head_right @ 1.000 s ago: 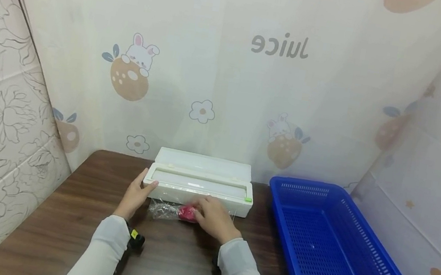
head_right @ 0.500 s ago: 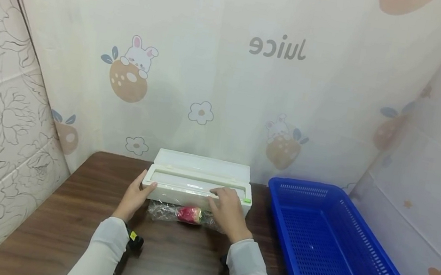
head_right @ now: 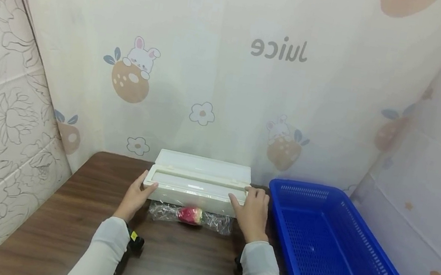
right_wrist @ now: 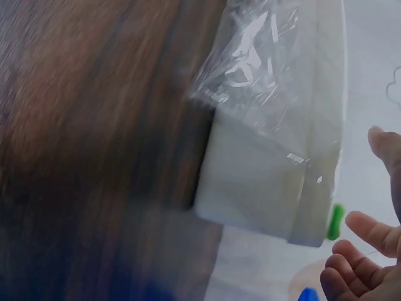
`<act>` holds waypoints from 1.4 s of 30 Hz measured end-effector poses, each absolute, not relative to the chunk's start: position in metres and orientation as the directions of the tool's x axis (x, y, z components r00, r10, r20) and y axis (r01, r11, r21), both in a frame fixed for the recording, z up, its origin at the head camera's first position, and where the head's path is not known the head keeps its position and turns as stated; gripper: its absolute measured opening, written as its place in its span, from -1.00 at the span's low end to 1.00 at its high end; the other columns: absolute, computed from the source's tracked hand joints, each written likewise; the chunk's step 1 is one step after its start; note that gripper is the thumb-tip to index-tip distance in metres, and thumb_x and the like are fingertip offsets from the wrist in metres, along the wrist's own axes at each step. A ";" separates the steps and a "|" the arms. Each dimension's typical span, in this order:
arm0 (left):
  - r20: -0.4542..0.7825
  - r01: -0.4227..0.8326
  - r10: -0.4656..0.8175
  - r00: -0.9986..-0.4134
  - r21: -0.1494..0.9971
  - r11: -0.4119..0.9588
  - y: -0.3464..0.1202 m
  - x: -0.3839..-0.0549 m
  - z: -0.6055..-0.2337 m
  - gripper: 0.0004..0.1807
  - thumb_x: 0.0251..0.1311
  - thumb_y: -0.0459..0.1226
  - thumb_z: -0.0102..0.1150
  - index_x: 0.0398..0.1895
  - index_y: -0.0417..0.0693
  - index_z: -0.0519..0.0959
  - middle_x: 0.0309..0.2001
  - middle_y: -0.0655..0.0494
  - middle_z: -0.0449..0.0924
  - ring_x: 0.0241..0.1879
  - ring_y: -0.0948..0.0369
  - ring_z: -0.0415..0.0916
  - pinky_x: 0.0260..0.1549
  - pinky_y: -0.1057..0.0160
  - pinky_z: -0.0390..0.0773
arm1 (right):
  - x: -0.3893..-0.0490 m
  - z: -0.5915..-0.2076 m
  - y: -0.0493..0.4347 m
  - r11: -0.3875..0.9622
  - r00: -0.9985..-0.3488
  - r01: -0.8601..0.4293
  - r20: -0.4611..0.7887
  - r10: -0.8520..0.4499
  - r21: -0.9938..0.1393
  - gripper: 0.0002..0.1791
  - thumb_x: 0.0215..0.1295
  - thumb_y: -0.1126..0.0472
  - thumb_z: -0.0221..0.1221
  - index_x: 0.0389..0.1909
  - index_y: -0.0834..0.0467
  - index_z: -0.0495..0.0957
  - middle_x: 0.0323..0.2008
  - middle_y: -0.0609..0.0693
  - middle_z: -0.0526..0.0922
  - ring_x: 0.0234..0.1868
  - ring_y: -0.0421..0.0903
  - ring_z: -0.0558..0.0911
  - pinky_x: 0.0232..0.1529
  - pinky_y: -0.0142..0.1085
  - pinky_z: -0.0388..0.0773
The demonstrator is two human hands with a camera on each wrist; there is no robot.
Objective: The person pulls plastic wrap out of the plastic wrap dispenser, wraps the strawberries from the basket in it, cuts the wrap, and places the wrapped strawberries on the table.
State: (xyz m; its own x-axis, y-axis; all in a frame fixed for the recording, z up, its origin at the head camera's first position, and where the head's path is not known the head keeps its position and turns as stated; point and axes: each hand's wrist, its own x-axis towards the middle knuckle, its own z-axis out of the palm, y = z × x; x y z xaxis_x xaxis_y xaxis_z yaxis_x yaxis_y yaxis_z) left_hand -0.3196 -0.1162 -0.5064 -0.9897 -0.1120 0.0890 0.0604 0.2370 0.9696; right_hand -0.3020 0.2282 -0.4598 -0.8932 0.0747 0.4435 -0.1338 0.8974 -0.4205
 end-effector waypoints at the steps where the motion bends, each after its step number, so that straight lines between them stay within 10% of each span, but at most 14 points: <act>1: 0.089 0.060 -0.111 -0.990 0.970 0.236 -0.116 -0.319 -0.507 -0.18 0.43 -0.15 0.16 0.56 -0.28 0.00 0.53 -0.31 -0.04 0.51 -0.19 -0.09 0.44 -0.18 -0.03 | -0.302 -0.462 0.230 0.892 -0.903 -0.112 0.419 0.092 -0.438 -0.26 0.25 -0.21 0.32 0.17 0.32 0.50 0.09 0.36 0.39 0.10 0.32 0.34 0.17 0.14 0.35; 42: 0.081 0.060 -0.092 -0.992 0.976 0.210 -0.117 -0.319 -0.506 -0.16 0.43 -0.11 0.17 0.58 -0.23 -0.02 0.56 -0.20 -0.05 0.52 -0.12 -0.08 0.45 -0.11 0.01 | -0.309 -0.456 0.250 0.866 -0.929 -0.234 0.366 -0.064 -0.441 -0.58 0.12 0.02 0.47 -0.32 0.26 0.53 -0.41 0.07 0.47 -0.38 0.00 0.46 -0.32 -0.09 0.47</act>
